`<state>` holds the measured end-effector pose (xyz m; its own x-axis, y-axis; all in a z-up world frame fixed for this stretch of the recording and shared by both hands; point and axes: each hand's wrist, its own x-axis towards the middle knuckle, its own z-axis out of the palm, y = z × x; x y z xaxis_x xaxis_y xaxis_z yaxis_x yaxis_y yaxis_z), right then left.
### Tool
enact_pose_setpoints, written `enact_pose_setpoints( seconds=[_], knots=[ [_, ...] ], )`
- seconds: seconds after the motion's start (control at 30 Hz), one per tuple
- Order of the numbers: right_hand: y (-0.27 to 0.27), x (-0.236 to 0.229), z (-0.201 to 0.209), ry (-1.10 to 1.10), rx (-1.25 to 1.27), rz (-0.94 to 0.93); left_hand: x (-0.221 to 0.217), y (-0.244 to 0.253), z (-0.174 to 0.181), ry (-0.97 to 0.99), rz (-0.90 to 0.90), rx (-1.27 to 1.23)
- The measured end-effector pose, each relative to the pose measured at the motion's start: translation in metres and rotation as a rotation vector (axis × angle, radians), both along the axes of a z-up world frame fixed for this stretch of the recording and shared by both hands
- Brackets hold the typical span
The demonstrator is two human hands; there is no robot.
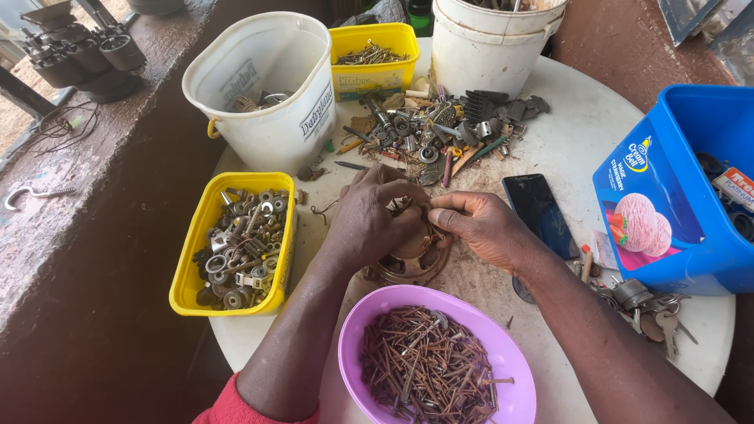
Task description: Sorting through various metal hardware components and inspecting a small speaker on a table
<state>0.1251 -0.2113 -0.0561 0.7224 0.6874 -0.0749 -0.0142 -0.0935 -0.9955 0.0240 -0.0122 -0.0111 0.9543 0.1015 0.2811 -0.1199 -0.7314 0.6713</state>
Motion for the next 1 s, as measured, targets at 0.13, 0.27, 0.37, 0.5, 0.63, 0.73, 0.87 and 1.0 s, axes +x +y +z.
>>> enact_pose_setpoints(
  seconds=[0.13,0.27,0.37,0.5,0.63,0.73,0.87,1.0],
  knots=[
    [0.001,0.002,-0.011,0.002,0.021,-0.04,0.008,0.005,-0.012,-0.088,-0.05,-0.139],
    [0.003,-0.005,0.003,0.026,0.011,-0.037,0.009,0.001,-0.012,0.026,0.01,-0.565],
    [0.003,-0.005,0.001,0.03,0.007,-0.054,0.012,0.0,-0.012,0.012,0.035,-0.795],
    [0.005,-0.008,0.006,0.036,-0.007,-0.108,0.011,0.009,-0.017,-0.011,0.094,-0.864],
    [0.006,-0.006,0.007,0.019,0.01,-0.117,0.005,0.008,-0.013,-0.004,0.037,-0.85],
    [0.005,-0.008,0.013,-0.003,0.003,-0.121,0.001,0.011,-0.01,0.053,-0.018,-0.735],
    [0.005,-0.005,0.009,-0.046,-0.027,-0.107,-0.001,0.009,-0.013,0.062,-0.032,-0.691],
    [0.008,-0.004,0.013,-0.132,-0.079,-0.142,0.0,0.019,-0.008,-0.073,0.022,-0.665]
  ],
)
